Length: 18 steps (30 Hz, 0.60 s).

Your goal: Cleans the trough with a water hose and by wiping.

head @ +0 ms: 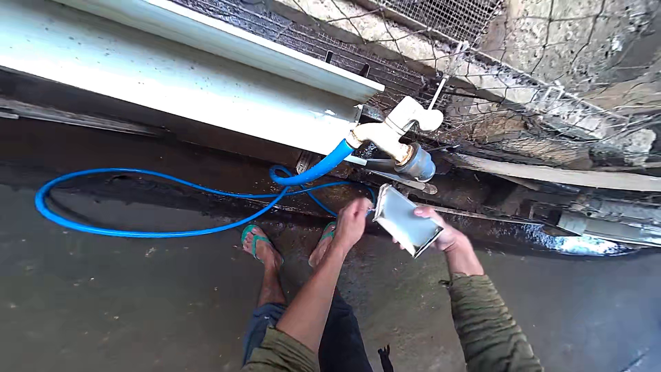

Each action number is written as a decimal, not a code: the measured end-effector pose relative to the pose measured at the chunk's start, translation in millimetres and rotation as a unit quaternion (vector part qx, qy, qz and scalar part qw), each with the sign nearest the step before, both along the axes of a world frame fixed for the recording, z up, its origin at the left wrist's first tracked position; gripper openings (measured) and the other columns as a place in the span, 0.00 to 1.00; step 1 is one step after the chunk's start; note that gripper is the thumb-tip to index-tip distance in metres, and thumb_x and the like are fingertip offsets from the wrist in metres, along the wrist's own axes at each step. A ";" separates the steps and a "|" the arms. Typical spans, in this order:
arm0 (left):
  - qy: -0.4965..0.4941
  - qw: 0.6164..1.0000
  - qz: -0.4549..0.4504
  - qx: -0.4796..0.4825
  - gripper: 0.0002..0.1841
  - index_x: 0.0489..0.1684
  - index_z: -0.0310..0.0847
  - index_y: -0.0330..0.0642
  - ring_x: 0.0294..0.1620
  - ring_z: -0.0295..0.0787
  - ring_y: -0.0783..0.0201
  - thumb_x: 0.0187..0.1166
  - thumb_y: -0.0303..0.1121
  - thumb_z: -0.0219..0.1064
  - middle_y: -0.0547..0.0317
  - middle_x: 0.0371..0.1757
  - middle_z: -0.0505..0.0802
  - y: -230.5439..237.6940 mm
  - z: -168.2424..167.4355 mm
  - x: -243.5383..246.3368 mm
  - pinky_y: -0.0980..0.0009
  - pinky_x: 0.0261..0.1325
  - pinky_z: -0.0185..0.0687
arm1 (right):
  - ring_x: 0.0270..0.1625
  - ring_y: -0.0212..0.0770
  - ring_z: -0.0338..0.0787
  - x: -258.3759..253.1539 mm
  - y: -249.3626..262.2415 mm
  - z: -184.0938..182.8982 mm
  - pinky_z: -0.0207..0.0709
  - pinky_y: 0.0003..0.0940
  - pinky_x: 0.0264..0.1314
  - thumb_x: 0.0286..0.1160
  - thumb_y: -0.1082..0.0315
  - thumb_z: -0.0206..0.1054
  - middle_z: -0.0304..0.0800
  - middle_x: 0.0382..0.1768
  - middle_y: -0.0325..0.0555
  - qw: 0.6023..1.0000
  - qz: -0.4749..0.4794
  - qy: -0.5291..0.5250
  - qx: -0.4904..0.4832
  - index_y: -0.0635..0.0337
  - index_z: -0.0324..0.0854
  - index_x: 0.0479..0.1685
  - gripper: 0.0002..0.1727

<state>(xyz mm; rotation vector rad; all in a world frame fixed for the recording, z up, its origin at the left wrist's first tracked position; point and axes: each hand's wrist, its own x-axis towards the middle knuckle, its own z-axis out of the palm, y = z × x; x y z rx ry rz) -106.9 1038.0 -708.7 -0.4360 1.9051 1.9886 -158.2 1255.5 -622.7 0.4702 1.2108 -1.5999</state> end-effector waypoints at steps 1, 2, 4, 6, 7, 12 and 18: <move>-0.031 0.997 0.043 0.062 0.33 0.73 0.72 0.20 0.71 0.85 0.53 0.93 0.45 0.37 0.37 0.66 0.89 -3.8 1.5 -7.3 0.55 0.76 0.77 | 0.34 0.41 0.96 -16.4 4.1 11.1 0.91 0.37 0.34 0.56 0.30 0.70 0.96 0.39 0.44 0.998 0.004 0.035 0.045 0.52 0.78 0.61 0.40; -0.055 0.987 0.091 0.122 0.40 0.83 0.58 0.21 0.75 0.82 0.52 0.90 0.54 0.35 0.34 0.73 0.84 -7.6 1.5 -15.4 0.55 0.78 0.75 | 0.34 0.40 0.95 -34.1 5.8 20.2 0.91 0.36 0.35 0.57 0.30 0.68 0.96 0.38 0.43 0.995 0.006 0.067 0.077 0.53 0.78 0.61 0.40; -0.070 0.958 0.171 0.218 0.54 0.92 0.39 0.30 0.83 0.74 0.53 0.81 0.71 0.44 0.38 0.85 0.73 -12.9 -0.3 -30.8 0.56 0.83 0.71 | 0.33 0.36 0.94 -67.4 -0.8 31.6 0.90 0.33 0.36 0.58 0.31 0.66 0.95 0.37 0.40 0.986 0.029 0.119 0.112 0.53 0.76 0.64 0.41; -0.061 0.935 0.217 0.274 0.60 0.92 0.39 0.34 0.86 0.69 0.55 0.72 0.76 0.56 0.42 0.89 0.67 -14.5 3.0 -47.0 0.57 0.85 0.68 | 0.32 0.29 0.91 -95.5 -22.3 40.5 0.89 0.27 0.37 0.63 0.39 0.60 0.93 0.35 0.32 0.976 0.051 0.162 0.134 0.49 0.73 0.67 0.34; -0.059 0.926 0.231 0.292 0.61 0.92 0.42 0.35 0.86 0.69 0.56 0.69 0.75 0.61 0.43 0.88 0.68 -14.6 5.6 -53.9 0.57 0.85 0.69 | 0.32 0.26 0.90 -106.5 -33.2 40.7 0.88 0.26 0.36 0.65 0.44 0.58 0.93 0.33 0.29 0.971 0.043 0.182 0.148 0.48 0.76 0.61 0.28; -0.038 0.905 0.278 0.320 0.59 0.84 0.56 0.39 0.77 0.76 0.63 0.57 0.70 0.77 0.54 0.77 0.79 -11.1 12.3 -72.7 0.63 0.78 0.75 | 0.37 0.25 0.92 -139.4 -70.6 17.8 0.89 0.27 0.40 0.74 0.48 0.54 0.93 0.37 0.28 0.965 -0.038 0.246 0.082 0.45 0.75 0.60 0.21; -0.056 0.887 0.322 0.325 0.34 0.75 0.66 0.34 0.66 0.83 0.64 0.76 0.48 0.68 0.50 0.65 0.85 -8.4 16.2 -81.4 0.66 0.73 0.78 | 0.60 0.23 0.84 -141.0 -86.7 -19.1 0.82 0.27 0.63 0.57 0.48 0.77 0.81 0.67 0.32 0.940 -0.039 0.339 0.017 0.52 0.47 0.91 0.57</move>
